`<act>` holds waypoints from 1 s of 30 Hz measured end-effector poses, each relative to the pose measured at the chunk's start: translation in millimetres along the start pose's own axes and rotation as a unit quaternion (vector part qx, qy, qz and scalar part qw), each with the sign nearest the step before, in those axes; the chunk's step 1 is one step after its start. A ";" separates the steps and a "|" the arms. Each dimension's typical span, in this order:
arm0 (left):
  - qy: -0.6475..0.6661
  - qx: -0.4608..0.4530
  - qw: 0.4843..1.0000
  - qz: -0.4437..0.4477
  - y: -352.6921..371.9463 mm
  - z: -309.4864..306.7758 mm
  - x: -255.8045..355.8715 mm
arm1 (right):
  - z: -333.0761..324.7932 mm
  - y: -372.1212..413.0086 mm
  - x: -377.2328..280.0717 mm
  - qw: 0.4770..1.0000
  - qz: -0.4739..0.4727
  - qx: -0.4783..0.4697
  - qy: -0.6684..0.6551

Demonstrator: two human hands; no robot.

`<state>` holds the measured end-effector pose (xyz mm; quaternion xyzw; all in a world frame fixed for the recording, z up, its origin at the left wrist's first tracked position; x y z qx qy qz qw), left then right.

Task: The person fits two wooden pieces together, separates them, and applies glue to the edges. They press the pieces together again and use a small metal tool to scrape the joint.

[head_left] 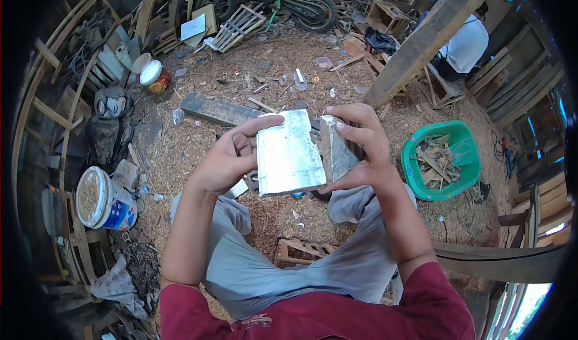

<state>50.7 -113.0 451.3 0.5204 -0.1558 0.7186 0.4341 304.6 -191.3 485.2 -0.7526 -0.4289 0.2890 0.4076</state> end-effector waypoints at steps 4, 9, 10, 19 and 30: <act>-0.094 0.061 0.992 0.058 -2.8 -0.2 -8.9 | -6.3 2.2 -0.5 1.000 0.012 0.012 0.021; -0.185 0.185 0.961 0.092 -5.4 -6.4 -18.9 | -6.5 4.8 6.5 0.999 0.020 0.003 0.046; -0.237 0.217 0.940 0.118 -6.4 -10.5 -21.2 | -6.9 6.4 9.2 0.999 0.026 0.002 0.045; -0.410 0.468 0.744 0.244 8.8 -6.7 -8.2 | -14.7 10.0 12.4 0.998 0.035 0.018 0.042; -0.456 0.480 0.643 0.385 15.7 -2.3 3.7 | 5.2 20.6 6.8 0.996 0.085 0.009 -0.032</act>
Point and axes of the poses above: each hand's wrist, its own y-axis away from the middle knuckle, its own z-axis out of the palm, x = y × z, the point moved 3 cm from there along -y, towards the middle knuckle, and after that the axes turned 11 degrees about -z, right-handed, at the moved point
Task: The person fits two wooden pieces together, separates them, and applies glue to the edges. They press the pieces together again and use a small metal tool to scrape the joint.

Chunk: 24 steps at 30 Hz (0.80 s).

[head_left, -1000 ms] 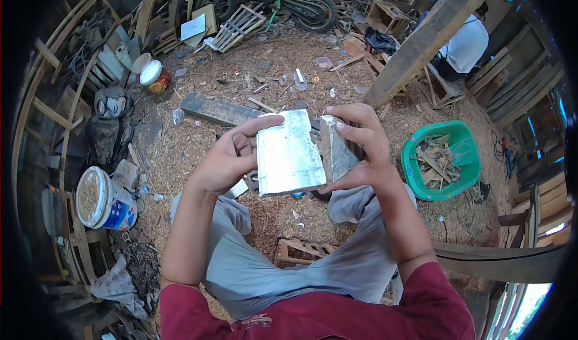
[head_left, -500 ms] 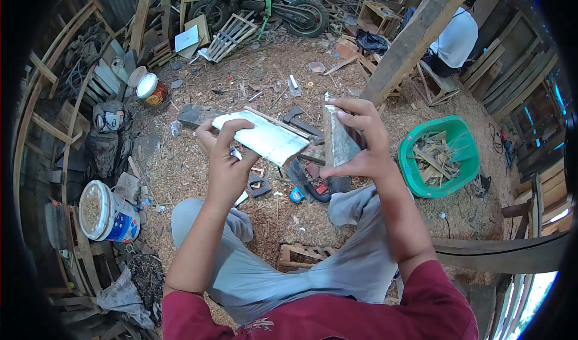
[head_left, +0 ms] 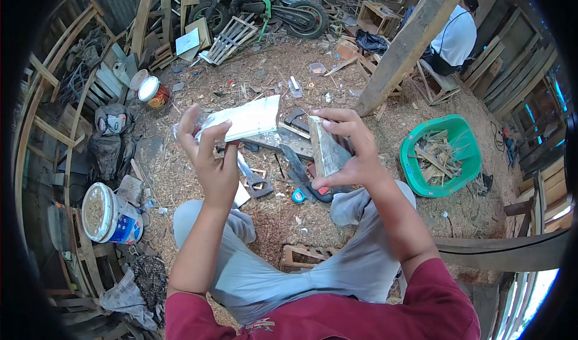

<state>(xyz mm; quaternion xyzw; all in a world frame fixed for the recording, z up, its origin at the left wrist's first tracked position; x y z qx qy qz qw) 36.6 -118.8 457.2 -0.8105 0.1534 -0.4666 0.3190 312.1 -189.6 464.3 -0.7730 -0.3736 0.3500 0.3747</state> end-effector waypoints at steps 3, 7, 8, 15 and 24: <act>0.081 -0.067 0.994 -0.006 1.6 0.3 5.1 | 3.0 2.3 -1.0 0.999 0.033 -0.013 0.005; 0.042 -0.043 0.996 0.063 10.5 0.2 16.6 | 16.8 7.2 -0.3 0.989 0.121 0.064 -0.057; 0.032 -0.035 0.996 0.081 12.0 0.2 19.3 | 17.4 6.5 -3.5 0.986 0.145 0.060 -0.050; 0.062 -0.038 0.995 0.064 24.5 4.8 24.6 | 20.2 0.3 -11.9 0.982 0.182 0.046 -0.012; 0.053 -0.033 0.993 0.098 25.4 4.3 24.5 | 32.3 6.1 -14.9 0.961 0.232 0.101 -0.112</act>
Point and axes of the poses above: each hand's wrist, its own y-axis away from the middle knuckle, its own z-axis out of the palm, x = y × z, the point moved 3 cm from there along -y, towards the middle knuckle, and after that the axes turned 11 degrees about -z, right-handed, at the moved point
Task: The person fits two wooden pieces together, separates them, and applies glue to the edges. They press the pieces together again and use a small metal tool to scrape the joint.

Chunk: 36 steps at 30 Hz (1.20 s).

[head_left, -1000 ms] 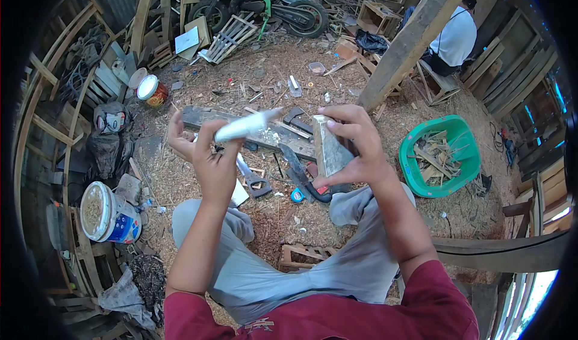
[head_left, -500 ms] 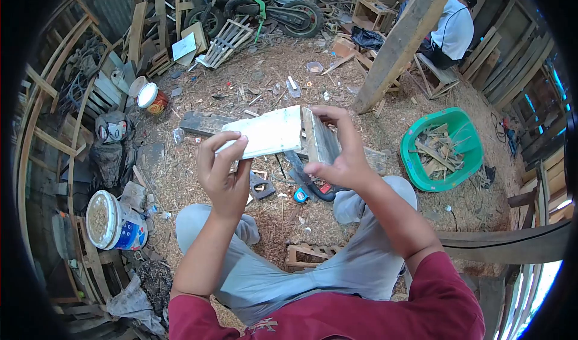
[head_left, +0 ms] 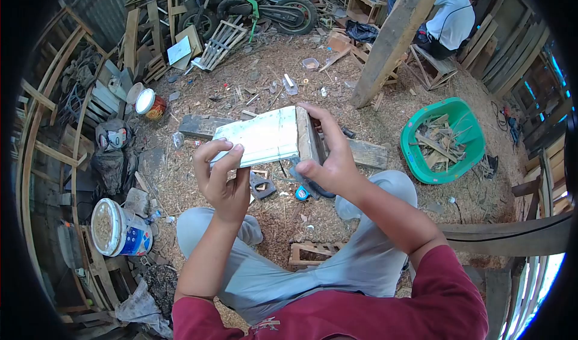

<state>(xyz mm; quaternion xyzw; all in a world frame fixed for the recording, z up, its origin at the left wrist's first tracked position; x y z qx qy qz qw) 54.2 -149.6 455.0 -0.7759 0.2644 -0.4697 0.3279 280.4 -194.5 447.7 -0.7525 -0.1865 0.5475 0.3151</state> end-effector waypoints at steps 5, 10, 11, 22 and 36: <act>-0.002 -0.001 1.000 -0.004 -1.3 -0.2 -1.4 | -1.6 -0.5 -1.4 1.000 0.010 -0.001 0.024; -0.023 0.001 1.000 0.016 -2.1 -1.3 -0.3 | -1.0 0.6 3.4 0.996 0.091 0.001 -0.025; -0.024 0.001 0.999 0.020 -2.0 -1.0 0.5 | 2.0 1.9 6.2 0.991 0.119 0.009 -0.062; -0.034 0.009 0.997 0.075 -0.6 -5.5 8.7 | 4.2 2.6 3.6 0.992 0.085 -0.020 -0.093; -0.021 0.005 0.998 0.051 0.0 -9.2 10.3 | -7.0 -0.3 -2.1 0.995 0.022 -0.098 0.012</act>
Point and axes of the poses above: each hand's wrist, its own y-axis away from the middle knuckle, its own z-axis out of the palm, x = y × z, the point moved 3 cm from there along -y, towards the middle knuckle, and after that the axes turned 11 degrees about -z, right-handed, at the moved point
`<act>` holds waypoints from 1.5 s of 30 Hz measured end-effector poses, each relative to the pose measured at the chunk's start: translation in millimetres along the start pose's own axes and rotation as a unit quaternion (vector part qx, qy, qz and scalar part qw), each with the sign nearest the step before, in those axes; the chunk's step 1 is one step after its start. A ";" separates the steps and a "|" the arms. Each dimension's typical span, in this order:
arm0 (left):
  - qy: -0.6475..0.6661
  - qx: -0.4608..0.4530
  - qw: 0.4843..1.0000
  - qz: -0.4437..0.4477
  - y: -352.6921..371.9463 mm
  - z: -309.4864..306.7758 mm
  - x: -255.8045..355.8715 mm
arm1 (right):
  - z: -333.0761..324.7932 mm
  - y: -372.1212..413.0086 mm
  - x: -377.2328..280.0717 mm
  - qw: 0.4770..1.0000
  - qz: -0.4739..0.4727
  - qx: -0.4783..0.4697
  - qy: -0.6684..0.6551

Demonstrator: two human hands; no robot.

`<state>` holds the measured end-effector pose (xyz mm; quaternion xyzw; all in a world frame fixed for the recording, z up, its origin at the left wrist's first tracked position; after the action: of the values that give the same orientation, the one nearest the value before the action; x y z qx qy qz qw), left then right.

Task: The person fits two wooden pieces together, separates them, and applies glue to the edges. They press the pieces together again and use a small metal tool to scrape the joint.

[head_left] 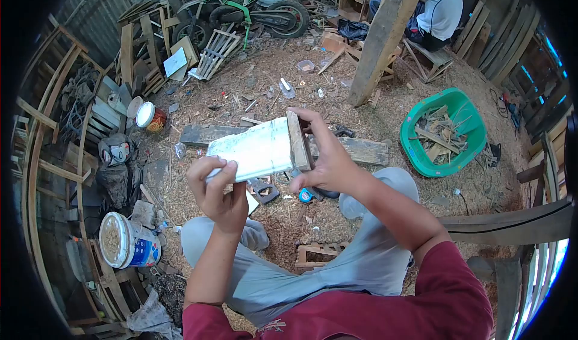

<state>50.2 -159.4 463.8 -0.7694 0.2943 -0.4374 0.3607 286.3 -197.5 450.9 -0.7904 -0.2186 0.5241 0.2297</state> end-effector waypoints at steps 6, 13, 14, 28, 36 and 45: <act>0.030 0.017 0.993 -0.110 -4.9 -1.4 -16.2 | -24.0 -10.1 -5.7 0.996 -0.050 0.013 0.075; 0.048 0.001 0.989 -0.138 -12.1 -1.2 -18.6 | -40.6 -13.5 -15.3 0.944 -0.224 0.033 0.241; 0.053 -0.004 0.988 -0.143 -12.6 -0.8 -17.7 | -40.8 -11.2 -16.4 0.944 -0.208 0.046 0.254; 0.061 -0.007 0.986 -0.152 -14.2 -0.9 -20.8 | -40.5 -6.0 -7.0 0.957 -0.161 0.240 -0.034; 0.056 -0.012 0.985 -0.161 -14.2 1.8 -20.7 | -41.0 -5.0 11.2 0.928 -0.253 0.258 -0.090; 0.143 -0.019 0.956 -0.254 -5.9 7.5 -36.7 | -27.7 -9.7 -8.4 0.959 -0.266 0.073 -0.059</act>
<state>41.4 -125.6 449.0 -0.7550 0.1459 -0.6141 0.1774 308.1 -198.4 472.2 -0.6525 -0.3951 0.5047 0.4044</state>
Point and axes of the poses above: each hand's wrist, its own y-axis away from the middle knuckle, its own z-axis out of the palm, x = y × z, the point moved 3 cm from there along -y, towards the middle knuckle, and after that the axes turned 11 degrees about -z, right-handed, at the moved point
